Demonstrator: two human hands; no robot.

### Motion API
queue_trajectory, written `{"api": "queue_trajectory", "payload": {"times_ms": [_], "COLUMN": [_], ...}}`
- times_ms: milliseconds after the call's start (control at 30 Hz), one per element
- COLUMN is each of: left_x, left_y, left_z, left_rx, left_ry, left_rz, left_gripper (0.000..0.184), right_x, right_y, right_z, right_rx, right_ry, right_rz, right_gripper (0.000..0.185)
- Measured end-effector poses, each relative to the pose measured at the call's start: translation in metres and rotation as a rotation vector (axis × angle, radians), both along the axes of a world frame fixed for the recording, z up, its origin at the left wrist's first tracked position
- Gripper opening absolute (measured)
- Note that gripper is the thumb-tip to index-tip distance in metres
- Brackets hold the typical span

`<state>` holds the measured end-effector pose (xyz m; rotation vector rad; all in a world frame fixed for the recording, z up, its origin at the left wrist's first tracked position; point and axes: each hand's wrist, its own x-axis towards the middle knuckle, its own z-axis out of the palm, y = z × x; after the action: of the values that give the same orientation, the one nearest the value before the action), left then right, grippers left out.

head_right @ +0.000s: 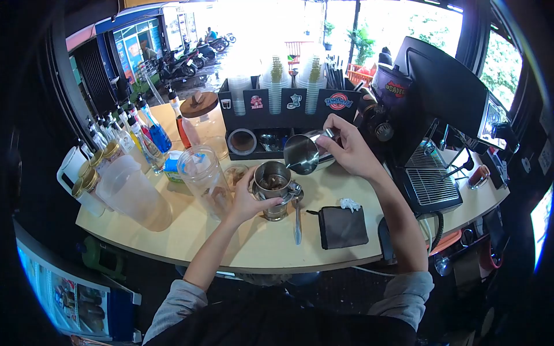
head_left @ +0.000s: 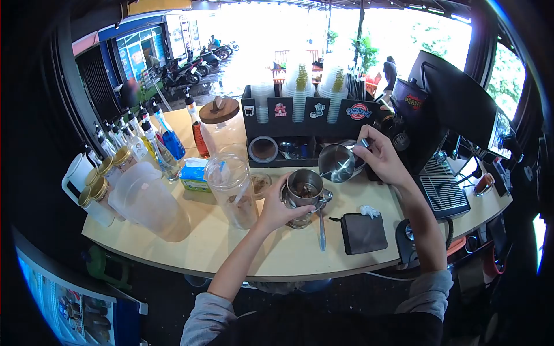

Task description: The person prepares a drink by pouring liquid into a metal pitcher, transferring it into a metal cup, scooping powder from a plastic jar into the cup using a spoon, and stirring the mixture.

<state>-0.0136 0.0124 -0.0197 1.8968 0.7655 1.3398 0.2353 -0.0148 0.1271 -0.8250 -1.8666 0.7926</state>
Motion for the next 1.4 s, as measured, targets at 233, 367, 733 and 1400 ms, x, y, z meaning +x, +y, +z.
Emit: {"api": "queue_trajectory", "payload": {"times_ms": [233, 367, 733, 1400], "left_x": [-0.001, -0.001, 0.0, 0.001], "left_y": [-0.004, -0.003, -0.004, -0.003], "left_z": [0.006, 0.005, 0.006, 0.004], "left_rx": [-0.015, -0.013, -0.009, -0.005], "left_ry": [0.002, 0.001, -0.014, -0.022], "left_rz": [-0.007, -0.006, -0.006, 0.005], "left_gripper": [0.086, 0.086, 0.086, 0.087], "right_x": [-0.019, -0.031, -0.056, -0.07], "right_y": [0.004, 0.005, 0.007, 0.015], "right_z": [0.011, 0.016, 0.03, 0.033], "right_rx": [0.11, 0.207, 0.343, 0.438], "right_ry": [-0.19, -0.275, -0.439, -0.582], "right_rz": [-0.045, -0.06, -0.063, -0.013], "right_gripper": [0.018, 0.021, 0.021, 0.019]}}
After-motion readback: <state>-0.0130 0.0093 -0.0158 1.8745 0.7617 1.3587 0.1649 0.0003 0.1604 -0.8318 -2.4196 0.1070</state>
